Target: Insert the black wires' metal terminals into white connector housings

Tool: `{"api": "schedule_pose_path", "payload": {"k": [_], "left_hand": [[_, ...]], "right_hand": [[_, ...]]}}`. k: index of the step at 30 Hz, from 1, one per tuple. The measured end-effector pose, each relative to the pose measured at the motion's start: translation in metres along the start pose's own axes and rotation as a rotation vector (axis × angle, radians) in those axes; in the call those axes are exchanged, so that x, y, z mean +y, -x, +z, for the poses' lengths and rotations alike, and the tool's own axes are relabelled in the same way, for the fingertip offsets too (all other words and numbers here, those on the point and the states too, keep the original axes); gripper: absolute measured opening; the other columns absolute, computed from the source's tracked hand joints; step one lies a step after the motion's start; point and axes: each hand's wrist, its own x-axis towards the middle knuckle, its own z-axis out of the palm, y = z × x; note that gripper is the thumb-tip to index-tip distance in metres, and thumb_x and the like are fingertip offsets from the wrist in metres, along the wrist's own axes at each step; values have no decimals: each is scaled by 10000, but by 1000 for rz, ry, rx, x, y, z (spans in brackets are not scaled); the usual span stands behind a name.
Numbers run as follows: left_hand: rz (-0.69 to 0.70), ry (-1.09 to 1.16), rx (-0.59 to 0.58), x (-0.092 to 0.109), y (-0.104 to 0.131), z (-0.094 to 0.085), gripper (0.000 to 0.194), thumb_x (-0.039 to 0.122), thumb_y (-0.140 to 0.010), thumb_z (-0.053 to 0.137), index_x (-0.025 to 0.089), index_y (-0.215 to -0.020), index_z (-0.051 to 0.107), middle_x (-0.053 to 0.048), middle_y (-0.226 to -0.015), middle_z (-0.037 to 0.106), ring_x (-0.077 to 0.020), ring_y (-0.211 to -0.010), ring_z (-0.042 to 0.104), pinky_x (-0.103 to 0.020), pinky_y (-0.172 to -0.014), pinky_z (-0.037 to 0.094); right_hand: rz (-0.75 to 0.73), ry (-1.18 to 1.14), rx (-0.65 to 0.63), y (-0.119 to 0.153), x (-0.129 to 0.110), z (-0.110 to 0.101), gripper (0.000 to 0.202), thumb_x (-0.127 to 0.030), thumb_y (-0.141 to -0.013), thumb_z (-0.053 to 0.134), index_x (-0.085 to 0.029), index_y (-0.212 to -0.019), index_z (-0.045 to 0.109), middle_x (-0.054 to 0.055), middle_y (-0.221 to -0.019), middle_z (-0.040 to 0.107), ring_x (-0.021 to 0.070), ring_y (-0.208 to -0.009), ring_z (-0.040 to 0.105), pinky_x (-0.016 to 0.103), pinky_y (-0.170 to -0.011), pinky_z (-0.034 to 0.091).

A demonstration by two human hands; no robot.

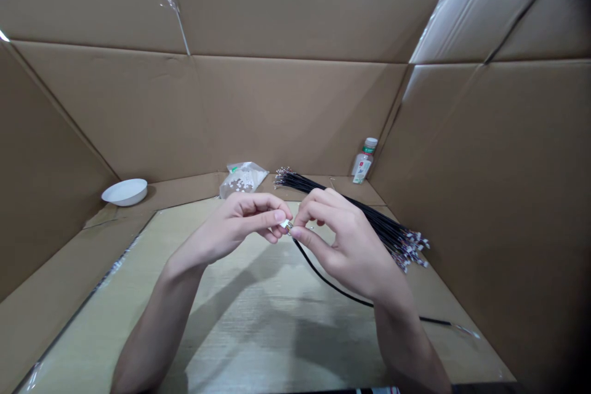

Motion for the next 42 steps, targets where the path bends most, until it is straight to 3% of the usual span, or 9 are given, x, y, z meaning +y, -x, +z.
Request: {"api": "schedule_pose_path", "payload": {"k": [5,15,32,36,42], "left_hand": [[45,-44,39,1,2,4,169,299,-981,694,159,-912,758,-12,-794,657,-85,-755,604,-166,-725,514],[137,-126,240,2,6,16,243,361,-915,766,127,-857,743,-26,-744,673,-102,-697,622,-184,-667,535],[172,-145,303,1,7,16,155,209,-900,722,92,-801,700,-24,-700,671,-78,-622,625,-142,-591,552],[186,-60,268,1,8,9,138,225,-907,757,104,-842,741,-12,-686,671,-66,-635,633,-118,-612,558],[160,178,138,-4,3,1,100,261,-902,798,162,-913,784,-6,-776,700,-60,-719,667,-100,-661,568]], "right_hand": [[1,-11,40,-2,1,3,176,-115,-972,661,-186,-817,617,13,-868,622,186,-867,531,339,-774,404],[-69,58,141,-3,-1,14,177,-100,-1002,592,-165,-838,603,62,-892,622,217,-877,518,368,-778,419],[-330,450,299,-2,2,38,180,26,-943,555,-85,-867,675,138,-948,676,255,-885,519,397,-746,484],[-317,190,334,-8,5,30,138,-22,-963,619,-107,-878,687,100,-939,677,216,-888,567,368,-775,502],[-155,-373,318,-9,5,22,53,-145,-929,744,-179,-957,714,30,-959,642,147,-882,637,278,-737,563]]}}
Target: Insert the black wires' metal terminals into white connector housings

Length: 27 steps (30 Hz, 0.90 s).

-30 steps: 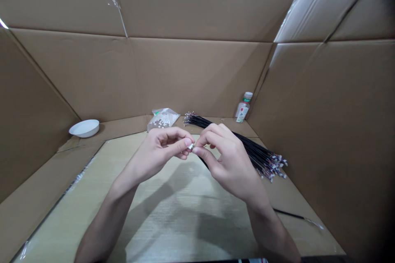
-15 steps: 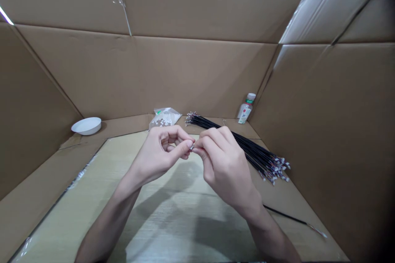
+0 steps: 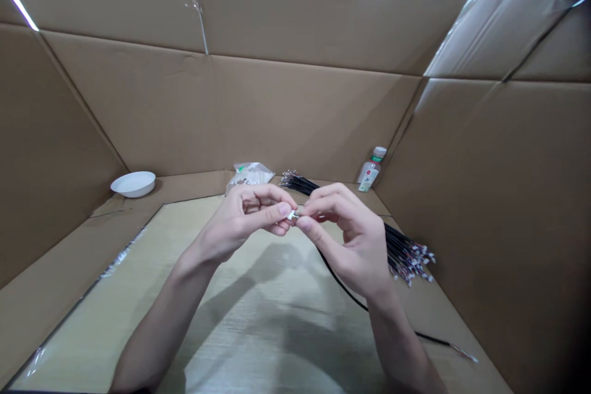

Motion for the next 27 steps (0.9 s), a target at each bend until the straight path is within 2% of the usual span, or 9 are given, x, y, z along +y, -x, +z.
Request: {"api": "schedule_pose_path", "payload": {"k": [3,8,14,16,19,24,27], "left_hand": [[-8,49,-12,-2,-1,0,105,269,-895,808,167,-909,787,-8,-794,704,-60,-732,671,-95,-663,565],[-11,45,11,1,1,0,128,291,-888,817,170,-920,792,-5,-776,700,-61,-712,666,-101,-651,571],[8,38,-8,2,4,2,117,288,-895,811,174,-911,792,-3,-776,710,-61,-710,675,-101,-653,567],[29,39,-13,2,4,3,111,286,-903,804,177,-917,792,-1,-787,714,-60,-713,676,-100,-654,564],[53,34,-7,2,5,3,101,281,-912,794,182,-932,794,0,-796,719,-58,-711,671,-101,-655,562],[66,19,28,1,5,4,94,271,-909,797,179,-926,795,-3,-791,714,-59,-704,661,-104,-649,562],[83,-5,37,2,6,8,92,264,-912,792,173,-911,791,-4,-789,706,-61,-696,661,-111,-649,567]], "right_hand": [[34,-80,-8,2,0,2,151,-124,-918,731,-192,-1051,710,32,-1000,655,144,-884,648,262,-705,577],[19,-61,31,3,0,3,142,-74,-901,708,-189,-981,728,31,-972,696,144,-904,671,237,-714,587],[262,-307,-37,4,2,-2,59,-188,-901,787,-202,-943,747,10,-886,769,125,-788,743,212,-716,611],[281,-331,-46,5,4,-2,58,-199,-891,803,-203,-924,755,12,-880,777,129,-784,751,214,-714,617],[174,-277,-23,5,6,0,80,-148,-897,778,-211,-944,763,13,-906,778,130,-791,746,218,-697,621],[-217,69,50,2,6,5,209,-11,-872,700,-197,-962,734,36,-916,762,146,-792,711,257,-667,622],[-316,219,29,0,4,4,181,-25,-897,652,-201,-924,686,31,-847,726,148,-732,670,276,-627,591]]}}
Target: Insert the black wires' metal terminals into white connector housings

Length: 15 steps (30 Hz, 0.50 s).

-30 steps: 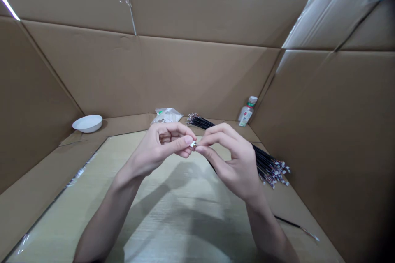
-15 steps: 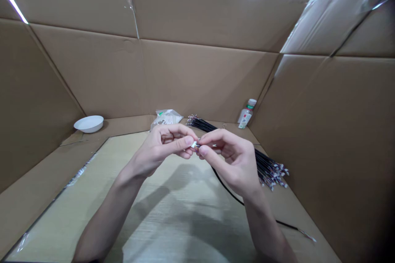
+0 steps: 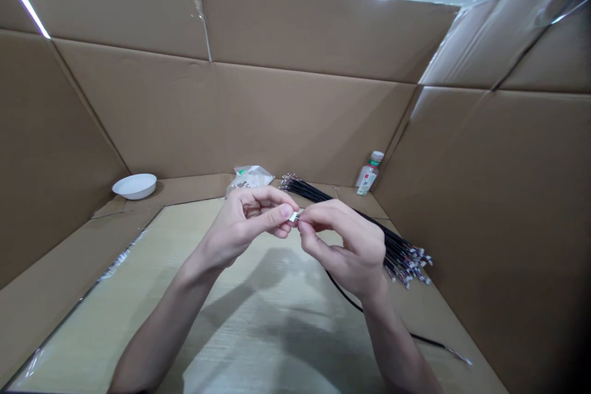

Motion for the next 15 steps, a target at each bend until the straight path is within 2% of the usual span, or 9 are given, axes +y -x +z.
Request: {"api": "schedule_pose_path", "payload": {"k": [7,15], "left_hand": [[41,-106,48,5,4,8,147,259,-859,837,130,-861,767,-15,-747,704,-73,-649,663,-120,-621,568],[46,-134,75,3,3,5,158,266,-861,838,127,-880,766,-23,-764,719,-77,-648,671,-123,-612,569]], "right_hand": [[17,74,-92,-1,-4,-3,141,-54,-948,596,-192,-928,614,24,-821,663,135,-712,603,279,-625,519],[-16,72,-121,2,2,1,140,-51,-970,577,-184,-978,622,37,-860,670,147,-763,608,294,-665,521]]}}
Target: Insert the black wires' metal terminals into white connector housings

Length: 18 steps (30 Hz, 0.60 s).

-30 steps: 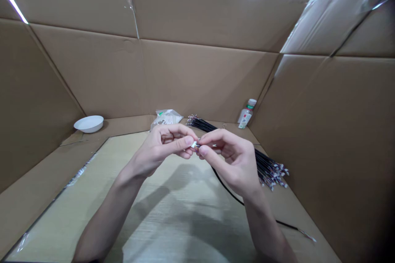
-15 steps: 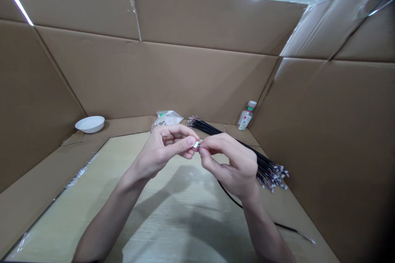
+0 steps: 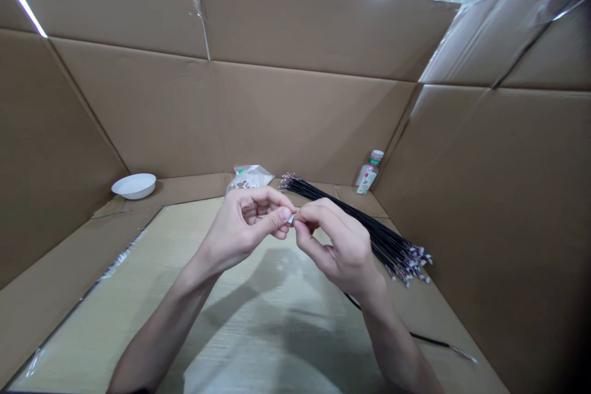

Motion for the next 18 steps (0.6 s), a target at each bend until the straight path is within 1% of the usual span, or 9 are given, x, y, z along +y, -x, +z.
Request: {"api": "schedule_pose_path", "payload": {"k": [2,6,8,12,15,18], "left_hand": [[3,30,-5,-1,0,0,135,265,-882,820,138,-897,777,-21,-766,718,-73,-654,665,-123,-617,568],[-1,127,28,-1,-2,1,106,283,-921,785,179,-925,805,-7,-744,711,-65,-673,653,-111,-630,564],[-15,150,38,-1,-4,2,99,290,-921,786,198,-941,816,-8,-771,731,-63,-689,666,-105,-639,567],[-21,153,29,-1,-5,3,102,281,-910,797,217,-984,827,-21,-839,772,-77,-725,705,-117,-661,585],[-7,116,62,0,-5,3,112,269,-904,801,216,-998,828,-25,-854,779,-88,-730,718,-129,-662,594],[27,78,95,0,-5,1,106,262,-907,796,226,-1002,828,-17,-870,776,-90,-747,722,-134,-686,600]], "right_hand": [[84,-123,38,0,2,3,125,-71,-963,610,-192,-958,639,26,-861,679,141,-763,630,280,-658,540],[380,-559,168,-1,3,10,38,-195,-953,713,-199,-925,688,2,-834,689,110,-670,666,229,-589,577],[472,-714,199,-2,4,12,57,-229,-938,749,-195,-918,707,-5,-804,693,102,-638,670,220,-588,588],[599,-892,216,-3,8,14,102,-274,-916,788,-199,-929,719,-2,-815,729,104,-659,684,223,-640,603],[678,-999,232,-3,10,15,167,-288,-878,828,-208,-975,719,-7,-855,739,98,-685,690,214,-674,614],[754,-1103,207,-4,10,15,213,-297,-852,852,-213,-994,717,-19,-842,735,89,-690,692,200,-698,618]]}}
